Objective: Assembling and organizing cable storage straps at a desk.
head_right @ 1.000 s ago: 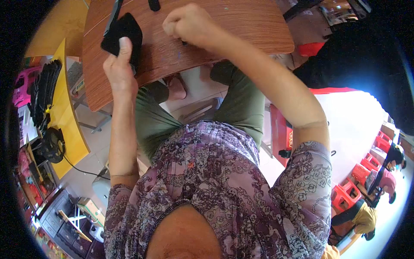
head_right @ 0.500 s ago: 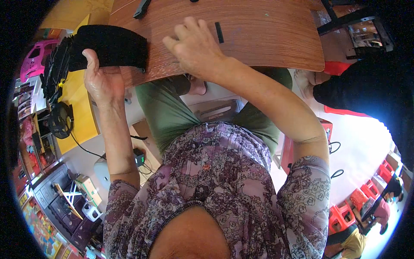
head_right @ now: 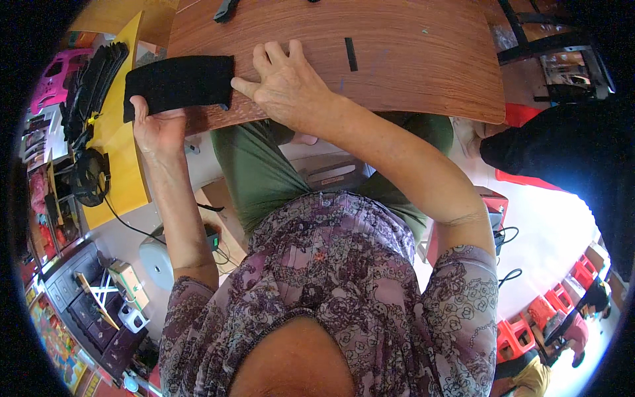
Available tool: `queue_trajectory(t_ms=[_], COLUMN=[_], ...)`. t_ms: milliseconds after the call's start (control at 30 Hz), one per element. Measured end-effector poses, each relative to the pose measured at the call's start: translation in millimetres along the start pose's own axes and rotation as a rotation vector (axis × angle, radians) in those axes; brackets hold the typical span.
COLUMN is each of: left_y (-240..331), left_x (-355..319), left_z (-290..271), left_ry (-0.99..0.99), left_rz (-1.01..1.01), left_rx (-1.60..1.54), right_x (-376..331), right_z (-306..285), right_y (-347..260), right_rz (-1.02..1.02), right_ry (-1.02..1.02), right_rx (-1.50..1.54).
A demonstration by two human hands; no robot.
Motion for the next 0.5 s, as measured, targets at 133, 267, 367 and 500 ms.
queue_trajectory(t_ms=[133,267,367,500], left_y=[-2,0,14,50], left_x=[7,32,44,47], left_z=[-5,-21,-31,-48], left_ry=[0.046,0.122,0.241,0.27], left_rz=[-0.029,-0.175,-0.174,-0.072], left_rx=[0.001,-0.033,-0.068,-0.067], right_x=[1,4,5,10], right_z=[-1,-3,-3,0], right_y=[-1,-3,-2,-6], right_rz=[-0.064,-0.105,-0.11,-0.029], right_ry=[0.121,0.066,0.063,-0.057], right_rx=[-0.013,-0.052,-0.046,0.056])
Point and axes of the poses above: each hand's wrist, its own x-axis towards the middle knuckle, its own z-axis out of the palm, y = z × x, the point moved 4 cm from there along x, towards the middle knuckle, and after that the axes turned 12 degrees about y, right-handed, at the moved point
